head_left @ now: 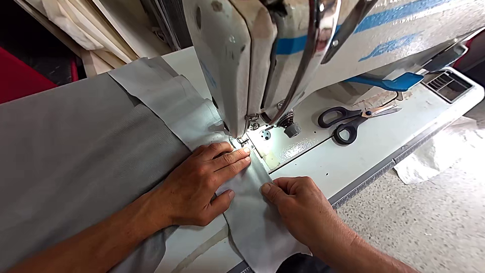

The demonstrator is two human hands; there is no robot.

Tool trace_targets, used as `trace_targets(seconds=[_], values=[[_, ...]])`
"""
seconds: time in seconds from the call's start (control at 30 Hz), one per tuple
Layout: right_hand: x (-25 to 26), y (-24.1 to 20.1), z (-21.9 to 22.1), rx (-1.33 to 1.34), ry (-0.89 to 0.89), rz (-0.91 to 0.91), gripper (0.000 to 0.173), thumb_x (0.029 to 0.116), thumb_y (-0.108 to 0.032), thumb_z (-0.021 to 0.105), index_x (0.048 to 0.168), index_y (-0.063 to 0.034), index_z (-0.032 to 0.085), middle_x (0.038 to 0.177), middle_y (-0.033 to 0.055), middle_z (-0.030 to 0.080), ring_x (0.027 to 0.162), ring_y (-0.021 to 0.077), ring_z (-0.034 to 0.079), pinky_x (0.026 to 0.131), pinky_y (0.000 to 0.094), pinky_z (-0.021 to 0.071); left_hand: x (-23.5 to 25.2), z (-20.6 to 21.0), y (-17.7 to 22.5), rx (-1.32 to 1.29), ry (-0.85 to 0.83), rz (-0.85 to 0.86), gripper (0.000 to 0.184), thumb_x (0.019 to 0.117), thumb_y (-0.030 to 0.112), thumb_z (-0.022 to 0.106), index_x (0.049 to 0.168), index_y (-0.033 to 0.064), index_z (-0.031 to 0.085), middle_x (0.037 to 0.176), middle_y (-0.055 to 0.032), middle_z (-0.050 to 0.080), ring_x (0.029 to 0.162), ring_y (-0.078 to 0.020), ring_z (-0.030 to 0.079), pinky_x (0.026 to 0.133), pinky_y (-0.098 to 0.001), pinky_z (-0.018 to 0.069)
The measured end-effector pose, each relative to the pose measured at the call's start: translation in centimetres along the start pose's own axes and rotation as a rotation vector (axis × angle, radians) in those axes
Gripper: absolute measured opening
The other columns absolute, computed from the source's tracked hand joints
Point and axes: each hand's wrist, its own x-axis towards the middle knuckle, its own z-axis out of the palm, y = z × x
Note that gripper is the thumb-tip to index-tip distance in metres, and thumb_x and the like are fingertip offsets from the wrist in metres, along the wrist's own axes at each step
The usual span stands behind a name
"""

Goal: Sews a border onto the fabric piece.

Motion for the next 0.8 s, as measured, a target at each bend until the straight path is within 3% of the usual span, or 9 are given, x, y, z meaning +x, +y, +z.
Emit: trace_targets(seconds=[0.23,0.47,0.8], values=[[0.9,-1.8,0.0,-0.006,-0.047,0.059,0.038,0.1046,-0.028,0.061,0.069,-0.0140,0.067,0.058,-0.0022,0.056,0.053,0.0060,0.053,0.050,0.0245,0.0395,-0.2,-0.2,-1.0,0.035,0.020,0.027,0.052,0.0961,0.035,0.041,0.140,0.0195,0.066,0.150,0.0029,0.058,0.139,-0.0225,0.048,0.110,-0.0441,0.0379],[2.1,-3.4,-0.3,0.133,-0.121,0.179,0.032,0.1048,-0.026,0.061,0.080,-0.0083,0.070,0.066,0.0038,0.061,0.060,0.0099,0.059,0.055,0.0252,0.0462,-0.1,-0.5,-2.7,0.038,0.033,0.066,0.050,0.0964,0.034,0.043,0.138,0.0202,0.067,0.147,0.0042,0.060,0.137,-0.0203,0.050,0.109,-0.0435,0.0400],[3.4,-4.2,-0.6,0.202,-0.142,0.175,0.036,0.1055,-0.026,0.060,0.077,-0.0060,0.065,0.068,0.0066,0.060,0.062,0.0129,0.059,0.056,0.0269,0.0478,-0.1,-0.6,-3.1,0.056,0.069,0.045,0.048,0.0977,0.035,0.043,0.136,0.0205,0.069,0.143,0.0018,0.063,0.132,-0.0207,0.055,0.107,-0.0439,0.0419]])
